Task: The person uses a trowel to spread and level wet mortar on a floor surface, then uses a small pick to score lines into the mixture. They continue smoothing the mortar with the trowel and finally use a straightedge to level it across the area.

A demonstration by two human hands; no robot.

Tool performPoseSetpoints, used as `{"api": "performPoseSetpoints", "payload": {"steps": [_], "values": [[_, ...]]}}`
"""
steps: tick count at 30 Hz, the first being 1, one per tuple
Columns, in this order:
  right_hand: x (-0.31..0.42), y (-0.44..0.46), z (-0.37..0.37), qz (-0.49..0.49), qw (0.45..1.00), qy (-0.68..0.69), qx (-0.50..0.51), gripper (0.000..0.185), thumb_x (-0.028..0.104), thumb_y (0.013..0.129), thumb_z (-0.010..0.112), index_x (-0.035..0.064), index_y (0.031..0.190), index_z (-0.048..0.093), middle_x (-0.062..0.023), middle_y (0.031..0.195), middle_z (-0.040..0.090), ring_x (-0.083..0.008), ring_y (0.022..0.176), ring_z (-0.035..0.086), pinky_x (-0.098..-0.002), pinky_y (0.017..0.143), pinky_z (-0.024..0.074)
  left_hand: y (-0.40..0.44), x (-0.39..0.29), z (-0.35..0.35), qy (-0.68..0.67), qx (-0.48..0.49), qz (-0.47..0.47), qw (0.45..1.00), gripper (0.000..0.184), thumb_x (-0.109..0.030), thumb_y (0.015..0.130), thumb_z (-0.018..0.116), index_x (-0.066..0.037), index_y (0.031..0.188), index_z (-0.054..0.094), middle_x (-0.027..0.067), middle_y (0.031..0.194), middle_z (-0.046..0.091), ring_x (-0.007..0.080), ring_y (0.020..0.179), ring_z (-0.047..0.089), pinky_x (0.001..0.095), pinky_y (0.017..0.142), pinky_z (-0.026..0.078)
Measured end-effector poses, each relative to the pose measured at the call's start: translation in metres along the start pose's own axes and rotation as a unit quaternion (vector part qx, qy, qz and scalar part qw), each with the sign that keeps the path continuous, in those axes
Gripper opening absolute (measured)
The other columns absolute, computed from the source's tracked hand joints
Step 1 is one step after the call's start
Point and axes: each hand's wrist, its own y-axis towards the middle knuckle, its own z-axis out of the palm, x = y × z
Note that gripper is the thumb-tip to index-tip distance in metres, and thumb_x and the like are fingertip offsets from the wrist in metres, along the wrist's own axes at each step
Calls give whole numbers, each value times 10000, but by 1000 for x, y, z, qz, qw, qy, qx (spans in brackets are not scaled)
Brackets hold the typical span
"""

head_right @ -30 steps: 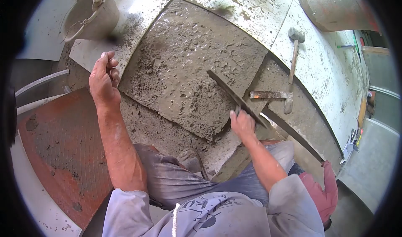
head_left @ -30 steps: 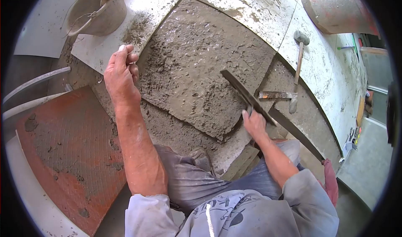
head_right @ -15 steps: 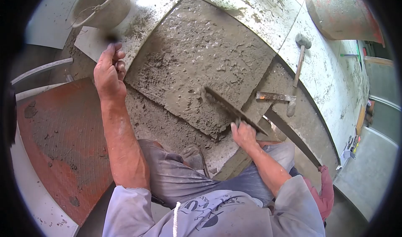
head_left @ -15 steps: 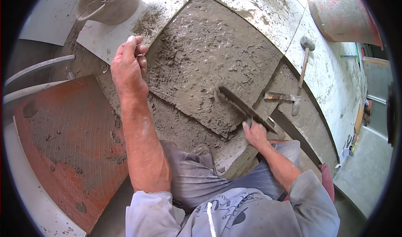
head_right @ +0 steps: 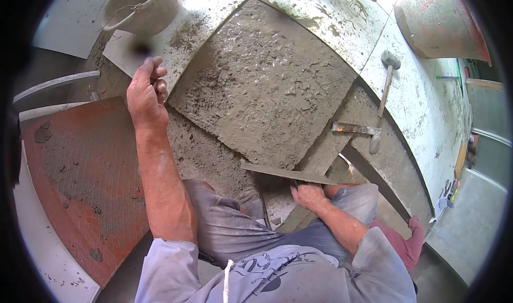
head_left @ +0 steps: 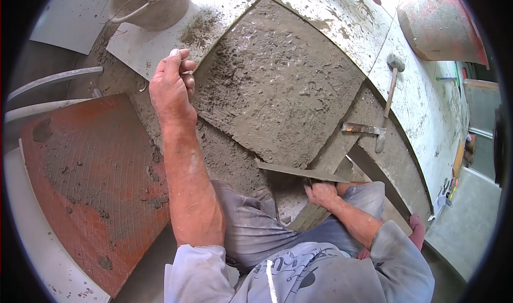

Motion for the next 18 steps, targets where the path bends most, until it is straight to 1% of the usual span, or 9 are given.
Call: {"api": "performPoseSetpoints", "payload": {"steps": [2,3,4,6,8,10,12,14,18], "values": [[-2,-5,-12,-2,999,27,-24,482,416,866,488,-40,814,635,-277,760,629,-406,747,640,-481,712,514,0,-1,-4,-4,1,3,1000,219,-231,908,551,-26,942,620,-15,710,551,32,511,410,167,418,281],[0,-1,-16,2,995,57,-86,477,419,861,504,-42,819,621,-284,760,622,-426,741,627,-491,703,506,0,-1,-7,-7,2,4,1000,217,-230,907,550,-27,938,620,-17,707,552,31,508,411,164,418,286],[3,8,-23,0,995,55,-89,477,419,861,504,-42,819,621,-284,760,622,-426,741,627,-491,703,506,0,-2,-10,-9,1,6,1000,217,-230,907,550,-27,938,620,-17,707,552,31,508,411,164,418,286],[18,39,-53,75,972,163,-151,482,422,864,499,-47,834,606,-293,773,614,-450,745,610,-503,696,497,0,-5,-14,-13,-14,5,1000,209,-228,908,546,-35,933,623,-23,700,553,28,505,412,160,418,294],[35,79,-92,85,958,175,-209,475,416,867,497,-51,858,585,-301,787,609,-466,766,597,-515,711,485,-1,-7,-17,-23,-19,6,1000,207,-227,907,546,-37,931,624,-25,698,553,27,504,413,157,417,296],[44,122,-122,80,951,165,-248,457,402,868,497,-49,878,574,-296,796,614,-460,785,602,-518,734,481,-1,-10,-21,-32,-26,8,999,204,-225,907,546,-39,929,626,-27,695,553,26,503,413,154,417,298],[52,162,-145,70,953,143,-259,452,395,869,492,-48,905,577,-291,826,621,-452,825,605,-513,767,477,-4,-13,-24,-52,-27,5,998,196,-222,904,550,-43,922,628,-29,693,553,26,502,414,152,413,300],[72,185,-175,78,964,112,-228,457,398,873,479,-40,945,586,-281,883,629,-434,876,611,-500,798,481,-7,-16,-29,-63,-31,11,997,194,-220,902,552,-42,920,628,-26,690,553,23,501,412,150,406,297],[105,226,-195,69,970,92,-215,458,393,883,461,-34,984,592,-275,932,630,-408,917,615,-487,825,482,-8,-19,-42,-84,-42,15,995,198,-218,901,555,-36,928,628,-18,687,555,23,498,414,151,396,289]]}}
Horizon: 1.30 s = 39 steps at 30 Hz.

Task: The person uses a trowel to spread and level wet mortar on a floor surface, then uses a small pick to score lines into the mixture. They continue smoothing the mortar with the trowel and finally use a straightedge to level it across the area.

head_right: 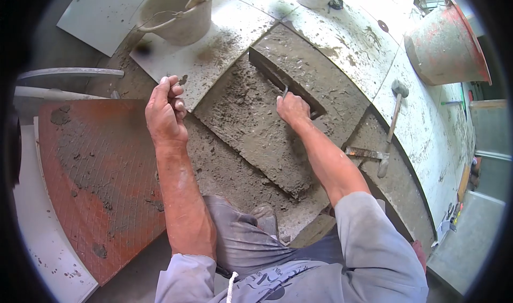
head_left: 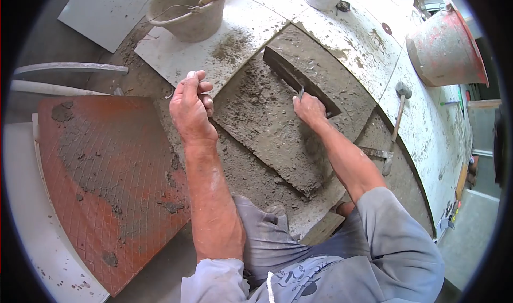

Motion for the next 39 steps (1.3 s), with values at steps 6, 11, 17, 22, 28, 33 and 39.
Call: {"api": "performPoseSetpoints", "payload": {"steps": [6,11,17,22,28,33,39], "values": [[44,-8,27,-51,997,-21,55,422,334,909,425,-32,909,636,-262,919,641,-412,921,618,-469,829,500,0,-6,-18,-19,-15,7,1000,201,-219,891,570,-32,931,631,-5,693,559,20,492,416,146,394,284],[48,-58,53,-122,989,-17,87,448,325,912,427,-67,816,623,-291,810,623,-418,798,626,-459,756,517,8,-5,-26,-29,-22,-3,999,206,-223,892,567,-32,941,627,-6,702,558,23,496,418,147,403,291],[54,-110,69,-108,984,-14,143,449,333,915,422,-47,816,640,-272,804,633,-411,776,635,-459,726,526,10,-3,-28,-29,-23,-5,999,209,-225,893,566,-31,944,628,-5,708,564,26,498,424,151,406,289],[28,-129,65,-135,975,-57,167,467,343,901,446,-31,710,650,-247,689,626,-388,659,642,-446,622,536,11,-7,-35,-25,-32,-1,999,207,-227,890,570,-35,932,634,-12,700,565,26,501,426,149,408,287],[10,-183,69,-193,960,-60,192,438,345,891,468,-21,720,638,-235,649,619,-386,617,635,-450,587,531,12,-7,-38,-41,-32,-7,999,200,-232,883,580,-44,924,638,-16,696,566,26,500,431,148,406,288],[28,-178,63,-135,984,-32,109,418,348,902,451,-23,797,612,-245,707,627,-394,672,639,-464,648,532,11,-9,-42,-41,-38,-3,998,199,-236,875,593,-47,917,635,-12,698,566,33,505,428,148,408,290],[38,-98,53,-60,998,-9,8,415,349,906,447,-37,857,592,-257,772,633,-405,744,636,-478,687,521,12,-10,-51,-53,-35,-5,998,214,-242,867,606,-40,935,620,-7,709,568,41,523,428,156,417,292]]}}
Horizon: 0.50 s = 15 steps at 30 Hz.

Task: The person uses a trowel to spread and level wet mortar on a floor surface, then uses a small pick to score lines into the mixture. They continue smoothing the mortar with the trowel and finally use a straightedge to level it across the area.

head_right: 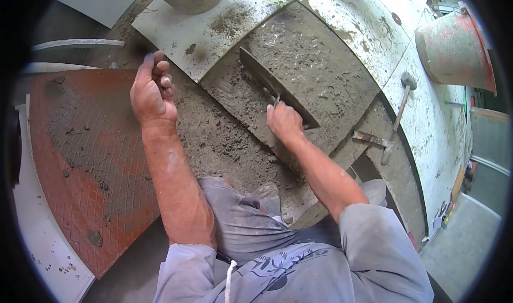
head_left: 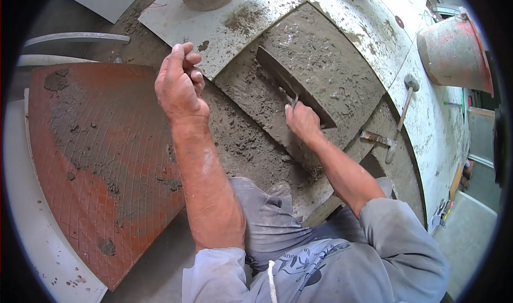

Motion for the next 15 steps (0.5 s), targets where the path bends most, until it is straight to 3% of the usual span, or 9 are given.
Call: {"api": "performPoseSetpoints", "payload": {"steps": [6,9,13,15], "values": [[-22,-59,30,-93,991,-30,96,431,325,918,429,-30,765,622,-259,756,630,-381,728,642,-444,663,537,1,-1,-5,8,-8,6,1000,216,-249,866,610,-45,940,617,-10,709,569,46,521,428,169,425,290],[-28,-97,11,-120,965,-65,223,399,333,903,448,-13,826,631,-244,736,637,-387,698,646,-444,658,538,6,4,-3,4,-6,2,1000,212,-247,868,606,-47,937,615,-9,717,570,44,522,427,169,425,289],[-38,-118,22,-128,967,-72,208,400,341,902,455,-30,869,599,-240,711,633,-386,689,644,-449,637,530,5,4,3,6,0,-3,1000,214,-247,872,604,-46,944,612,-10,723,571,44,525,426,169,428,289],[-34,-121,20,-66,989,-4,129,428,374,898,475,-40,837,569,-247,684,612,-405,679,622,-472,638,509,3,7,1,17,2,-7,1000,217,-247,873,603,-44,948,612,-11,723,571,44,526,425,170,430,290]]}}
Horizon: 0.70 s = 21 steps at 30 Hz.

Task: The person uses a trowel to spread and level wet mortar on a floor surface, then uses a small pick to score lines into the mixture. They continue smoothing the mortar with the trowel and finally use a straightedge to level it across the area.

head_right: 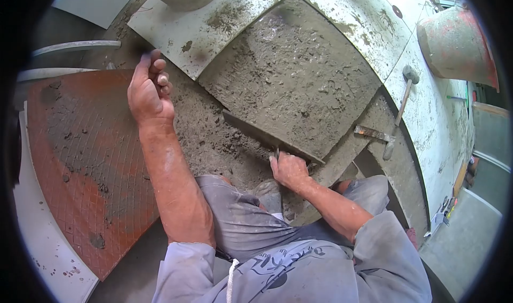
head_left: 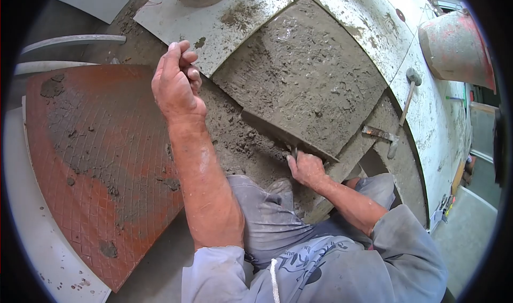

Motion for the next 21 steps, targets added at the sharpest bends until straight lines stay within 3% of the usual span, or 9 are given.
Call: {"api": "performPoseSetpoints", "payload": {"steps": [5,10,12,13,16,18,20,21], "values": [[24,-6,-9,-19,999,19,-47,434,375,901,477,-40,817,571,-232,640,608,-393,614,629,-466,580,521,4,2,2,-3,1,5,1000,213,-246,879,597,-47,952,613,-17,711,570,50,521,429,175,430,293],[65,8,13,-42,993,98,-52,403,341,896,484,-45,870,595,-251,695,615,-374,652,644,-448,602,532,2,1,3,2,-2,10,1000,214,-250,884,591,-50,956,613,-21,708,571,45,512,429,168,419,293],[65,29,35,-129,987,39,84,370,308,887,487,-43,896,605,-238,734,628,-381,671,643,-447,615,532,2,0,2,-2,-11,8,1000,206,-246,883,593,-53,953,614,-25,710,572,38,507,426,165,412,294],[68,33,36,-89,990,23,108,304,245,867,490,-32,868,617,-226,770,639,-381,704,647,-439,632,536,2,1,1,-5,-3,8,1000,206,-246,883,593,-53,953,614,-25,710,572,38,507,426,165,412,294],[86,23,12,-76,988,79,108,360,299,889,471,-42,867,587,-238,736,632,-391,722,643,-467,642,526,6,1,-2,2,-1,4,1000,193,-238,879,601,-60,949,621,-31,712,573,33,512,427,164,419,299],[74,19,38,-116,990,58,50,359,302,885,477,-41,876,580,-248,764,635,-389,747,646,-468,662,527,2,-3,2,12,-25,-1,1000,195,-248,876,604,-69,949,630,-36,716,575,30,517,431,162,426,302],[61,27,43,-69,987,66,130,372,314,874,490,-50,881,564,-258,759,630,-397,733,640,-476,655,522,7,2,-3,4,-19,-5,1000,199,-256,876,602,-76,953,635,-40,722,578,29,524,436,159,436,305],[60,26,34,-47,989,85,114,387,323,872,489,-58,904,545,-259,747,627,-406,721,633,-484,653,517,9,5,-2,6,-21,-13,1000,199,-256,874,604,-76,954,635,-40,723,579,29,525,437,160,436,305]]}}
